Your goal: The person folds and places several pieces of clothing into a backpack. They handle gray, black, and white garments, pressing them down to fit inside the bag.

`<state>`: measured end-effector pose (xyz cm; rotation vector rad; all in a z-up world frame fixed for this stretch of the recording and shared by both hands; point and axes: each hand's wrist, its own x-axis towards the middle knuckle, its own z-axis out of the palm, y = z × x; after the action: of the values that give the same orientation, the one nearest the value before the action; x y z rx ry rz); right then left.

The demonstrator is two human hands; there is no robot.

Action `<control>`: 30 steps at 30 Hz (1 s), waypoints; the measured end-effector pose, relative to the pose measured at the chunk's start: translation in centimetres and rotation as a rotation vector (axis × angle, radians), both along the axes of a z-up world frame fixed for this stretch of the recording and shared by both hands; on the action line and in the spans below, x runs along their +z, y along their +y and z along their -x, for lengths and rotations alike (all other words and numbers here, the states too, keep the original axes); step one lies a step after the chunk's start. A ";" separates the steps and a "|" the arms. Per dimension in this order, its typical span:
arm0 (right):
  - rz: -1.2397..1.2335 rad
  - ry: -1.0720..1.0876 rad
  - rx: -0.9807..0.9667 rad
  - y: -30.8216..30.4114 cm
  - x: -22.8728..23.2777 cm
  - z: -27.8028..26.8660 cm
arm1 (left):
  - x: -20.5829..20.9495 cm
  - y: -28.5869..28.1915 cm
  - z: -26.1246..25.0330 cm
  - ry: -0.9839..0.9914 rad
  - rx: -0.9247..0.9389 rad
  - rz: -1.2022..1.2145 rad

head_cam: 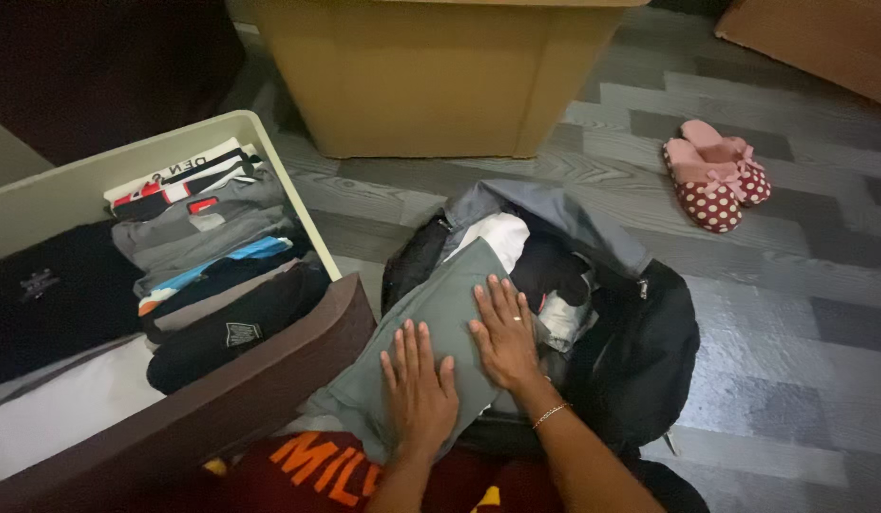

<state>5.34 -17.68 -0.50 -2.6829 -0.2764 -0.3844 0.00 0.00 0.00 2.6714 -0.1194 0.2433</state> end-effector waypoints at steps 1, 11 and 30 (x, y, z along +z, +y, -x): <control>-0.010 -0.003 -0.029 -0.2 -0.2 0.0 | 0.0 -0.1 0.0 -0.014 -0.002 -0.006; 0.044 -0.045 -0.315 -1.4 2.4 0.3 | -0.7 0.1 -0.1 0.008 -0.017 0.007; 0.268 -0.027 0.228 0.4 4.3 -3.9 | 0.2 0.1 0.0 -0.036 -0.009 -0.057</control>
<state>9.22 -17.24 3.78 -2.8635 -0.6787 -0.3336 0.03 0.13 0.21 2.7236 -0.1514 0.2888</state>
